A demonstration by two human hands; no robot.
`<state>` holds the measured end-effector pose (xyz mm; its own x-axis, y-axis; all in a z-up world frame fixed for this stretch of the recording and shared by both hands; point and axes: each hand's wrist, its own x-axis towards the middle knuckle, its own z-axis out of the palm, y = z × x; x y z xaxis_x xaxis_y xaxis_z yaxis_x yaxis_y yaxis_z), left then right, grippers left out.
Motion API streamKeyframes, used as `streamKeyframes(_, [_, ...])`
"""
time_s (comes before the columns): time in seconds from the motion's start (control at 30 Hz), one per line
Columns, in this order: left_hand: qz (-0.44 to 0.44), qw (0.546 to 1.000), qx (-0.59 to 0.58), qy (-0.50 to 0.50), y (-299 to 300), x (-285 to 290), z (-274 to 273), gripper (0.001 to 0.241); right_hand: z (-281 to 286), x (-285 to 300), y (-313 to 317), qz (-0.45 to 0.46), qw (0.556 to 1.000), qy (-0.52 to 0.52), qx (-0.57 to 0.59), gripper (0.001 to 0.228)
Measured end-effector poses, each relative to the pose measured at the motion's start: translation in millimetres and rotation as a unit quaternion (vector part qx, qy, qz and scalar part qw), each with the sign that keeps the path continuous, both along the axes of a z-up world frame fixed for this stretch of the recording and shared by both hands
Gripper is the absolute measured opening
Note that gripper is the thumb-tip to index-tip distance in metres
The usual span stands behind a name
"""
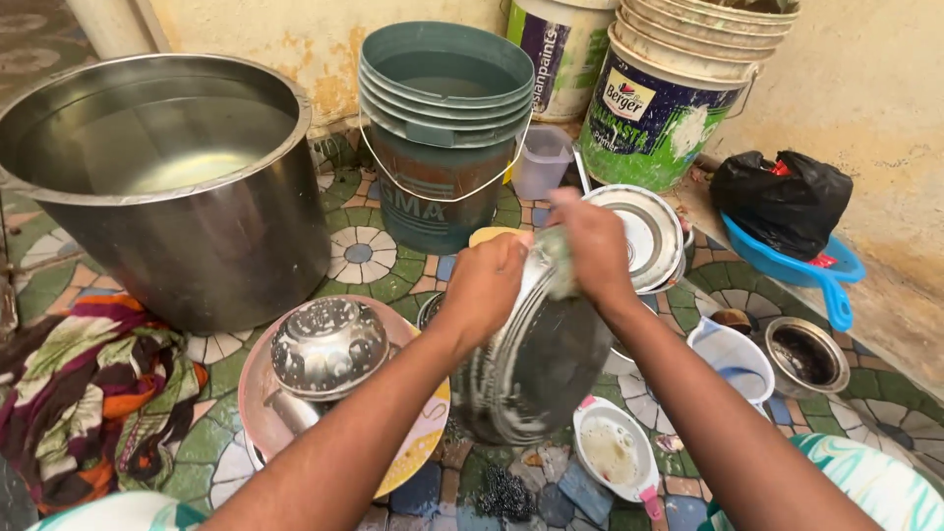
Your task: The person washes plates, a pan, and a metal cup by hand, using a scouring pad and water from a bucket to scrub them on a tiled floor.
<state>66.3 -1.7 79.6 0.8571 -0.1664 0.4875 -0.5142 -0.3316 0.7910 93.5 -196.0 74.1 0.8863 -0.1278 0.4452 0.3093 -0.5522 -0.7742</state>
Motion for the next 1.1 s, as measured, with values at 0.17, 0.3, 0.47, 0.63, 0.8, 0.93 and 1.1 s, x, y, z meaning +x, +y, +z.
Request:
streamKeyframes(0.17, [0.131,0.969,-0.176,0.116,17.3,9.9,-2.6,0.035,-59.5,-16.3,-6.1,-0.084,0.979,0.081,0.17,0.048])
streamKeyframes(0.3, [0.26,0.959,-0.08,0.079,13.5,10.6,-29.5,0.042,-101.8,-37.0,50.3,-0.053,0.995,0.068,0.057,0.049])
streamKeyframes(0.47, [0.122,0.983,-0.093,0.097,-18.9,-19.4,-36.8,0.035,-87.1,23.8,-7.7,0.011,0.995,-0.013,0.1,0.061])
streamKeyframes(0.63, [0.18,0.967,-0.153,0.092,1.6,-4.5,-0.9,0.035,-119.4,-11.8,-31.4,-0.046,0.929,0.233,0.284,0.063])
streamKeyframes(0.8, [0.198,0.976,0.087,0.035,-5.8,-11.2,-13.9,0.032,-74.2,-68.0,67.8,0.037,0.947,0.098,0.305,0.05])
streamKeyframes(0.93, [0.016,0.999,0.035,0.003,-20.0,-38.9,-6.6,0.034,-18.6,-18.0,18.3,0.081,0.986,-0.138,0.057,0.048])
streamKeyframes(1.1, [-0.161,0.983,0.074,0.051,-0.8,-60.7,21.5,0.033,10.0,22.5,-64.3,0.003,0.987,0.152,-0.046,0.064])
